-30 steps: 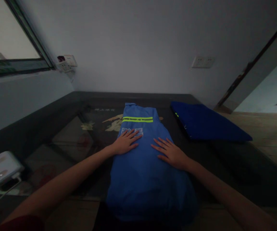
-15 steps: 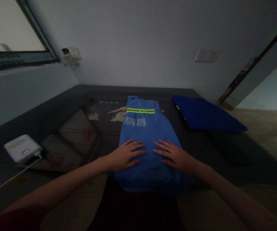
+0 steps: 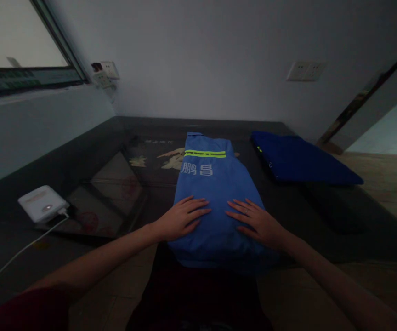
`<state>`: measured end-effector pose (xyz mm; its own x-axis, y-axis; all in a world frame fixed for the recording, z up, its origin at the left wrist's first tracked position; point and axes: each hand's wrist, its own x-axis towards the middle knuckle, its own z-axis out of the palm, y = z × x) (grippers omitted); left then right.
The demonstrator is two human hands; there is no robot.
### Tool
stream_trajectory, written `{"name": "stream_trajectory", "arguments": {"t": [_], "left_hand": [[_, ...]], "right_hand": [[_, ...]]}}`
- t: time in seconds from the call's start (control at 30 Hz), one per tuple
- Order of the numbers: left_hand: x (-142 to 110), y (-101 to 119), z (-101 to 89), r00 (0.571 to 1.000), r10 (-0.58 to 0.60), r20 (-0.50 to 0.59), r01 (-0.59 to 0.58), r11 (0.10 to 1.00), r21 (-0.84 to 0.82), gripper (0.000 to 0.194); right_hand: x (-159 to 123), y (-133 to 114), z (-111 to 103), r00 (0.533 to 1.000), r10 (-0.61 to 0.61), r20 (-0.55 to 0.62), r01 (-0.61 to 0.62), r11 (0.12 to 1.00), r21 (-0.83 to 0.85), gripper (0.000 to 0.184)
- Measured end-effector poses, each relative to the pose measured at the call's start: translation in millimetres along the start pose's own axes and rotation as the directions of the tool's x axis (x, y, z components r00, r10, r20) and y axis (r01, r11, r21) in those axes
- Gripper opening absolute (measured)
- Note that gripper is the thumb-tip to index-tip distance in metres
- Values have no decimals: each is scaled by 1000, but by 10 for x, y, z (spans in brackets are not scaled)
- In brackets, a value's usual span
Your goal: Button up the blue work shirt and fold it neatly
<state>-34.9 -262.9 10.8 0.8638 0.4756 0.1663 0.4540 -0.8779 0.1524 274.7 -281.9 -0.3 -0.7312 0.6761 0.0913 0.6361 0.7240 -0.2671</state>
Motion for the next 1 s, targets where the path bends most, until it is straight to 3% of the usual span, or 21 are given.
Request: {"name": "stream_trajectory", "arguments": {"t": [0.13, 0.2, 0.33, 0.43, 0.6, 0.8, 1.0], "left_hand": [[-178, 175, -168, 966, 252, 57, -254, 967, 27, 46], [-314, 248, -222, 941, 314, 123, -320, 947, 24, 52], [-537, 264, -156, 939, 293, 180, -319, 938, 137, 63], [-574, 209, -37, 959, 253, 127, -278, 927, 253, 69], [-550, 167, 31, 977, 214, 19, -210, 931, 300, 67], [-562, 170, 7, 982, 184, 41, -187, 925, 330, 66], [-565, 149, -85, 923, 381, 51, -383, 899, 212, 56]], "right_hand": [[-197, -63, -100, 998, 68, -6, -67, 994, 86, 43], [-378, -121, -192, 997, 69, 36, -73, 989, 126, 48], [-768, -209, -281, 988, 48, 146, -54, 998, 39, 77], [-912, -208, -176, 993, 62, 101, -43, 984, -173, 84], [-777, -172, 72, 995, -95, -16, 80, 907, -413, 81], [-544, -168, 112, 949, -316, -9, 284, 866, -411, 69], [-599, -181, 36, 911, -411, -45, 376, 869, -322, 63]]}}
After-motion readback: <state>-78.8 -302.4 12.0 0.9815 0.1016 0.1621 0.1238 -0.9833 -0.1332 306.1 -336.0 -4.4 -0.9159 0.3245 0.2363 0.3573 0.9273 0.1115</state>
